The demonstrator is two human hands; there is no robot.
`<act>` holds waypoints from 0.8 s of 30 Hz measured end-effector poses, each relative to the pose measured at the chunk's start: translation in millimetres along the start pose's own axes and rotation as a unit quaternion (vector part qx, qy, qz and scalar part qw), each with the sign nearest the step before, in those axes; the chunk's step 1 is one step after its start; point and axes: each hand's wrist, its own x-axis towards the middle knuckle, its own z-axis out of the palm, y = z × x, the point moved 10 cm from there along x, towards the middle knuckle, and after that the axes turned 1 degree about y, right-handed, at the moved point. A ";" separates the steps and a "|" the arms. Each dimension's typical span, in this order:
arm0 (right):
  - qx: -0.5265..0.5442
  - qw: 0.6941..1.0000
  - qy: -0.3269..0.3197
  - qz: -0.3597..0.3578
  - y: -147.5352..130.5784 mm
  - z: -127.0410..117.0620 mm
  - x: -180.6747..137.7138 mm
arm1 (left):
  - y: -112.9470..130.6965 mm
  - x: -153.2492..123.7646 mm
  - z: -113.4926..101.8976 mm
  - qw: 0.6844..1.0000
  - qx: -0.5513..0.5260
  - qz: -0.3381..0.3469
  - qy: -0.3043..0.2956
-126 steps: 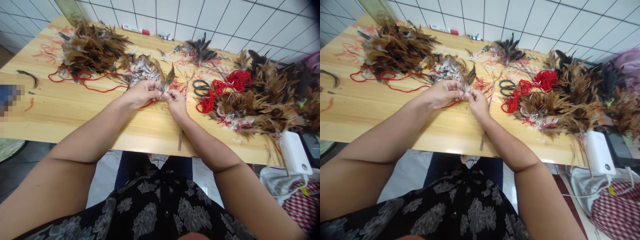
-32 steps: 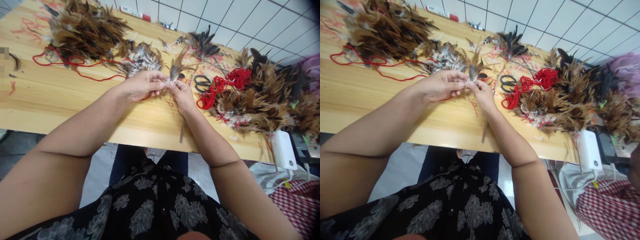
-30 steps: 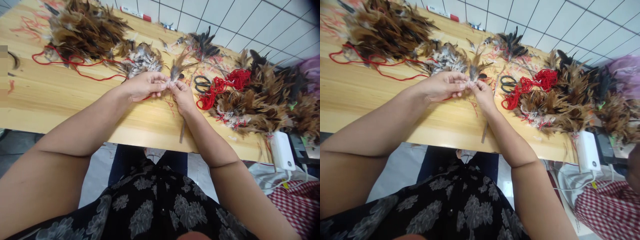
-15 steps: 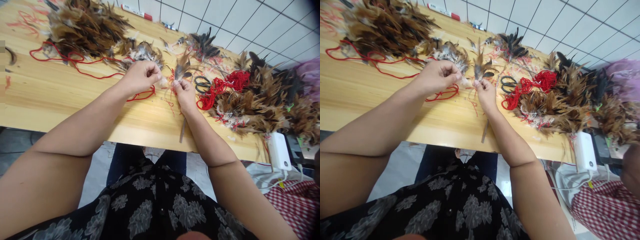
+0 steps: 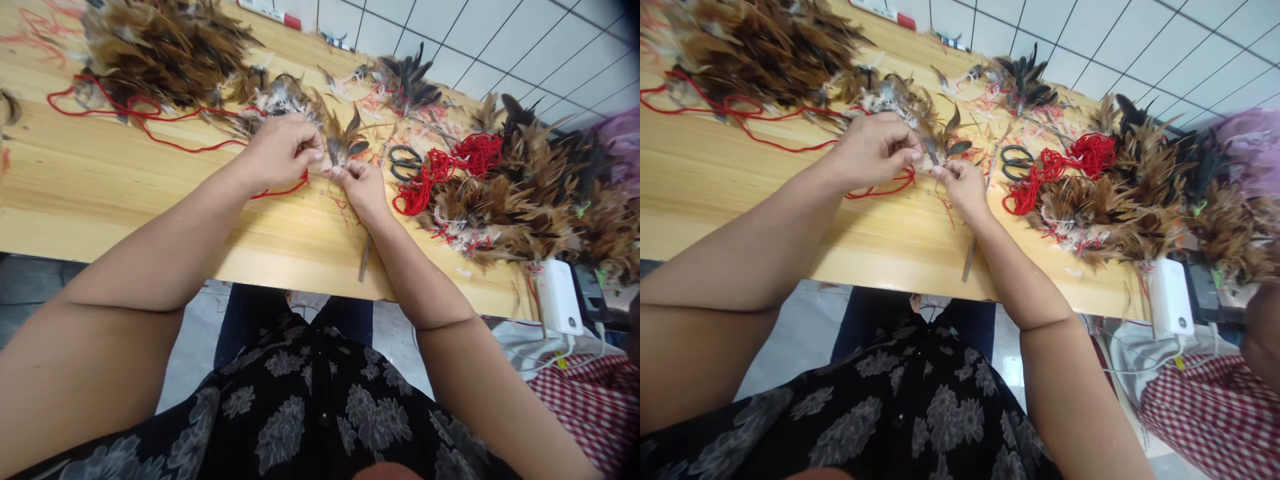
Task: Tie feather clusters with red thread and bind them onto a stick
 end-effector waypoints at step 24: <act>-0.044 0.998 0.037 -0.025 2.3 -5.3 3.6 | 19.6 -11.4 -24.2 0.984 0.015 0.038 0.174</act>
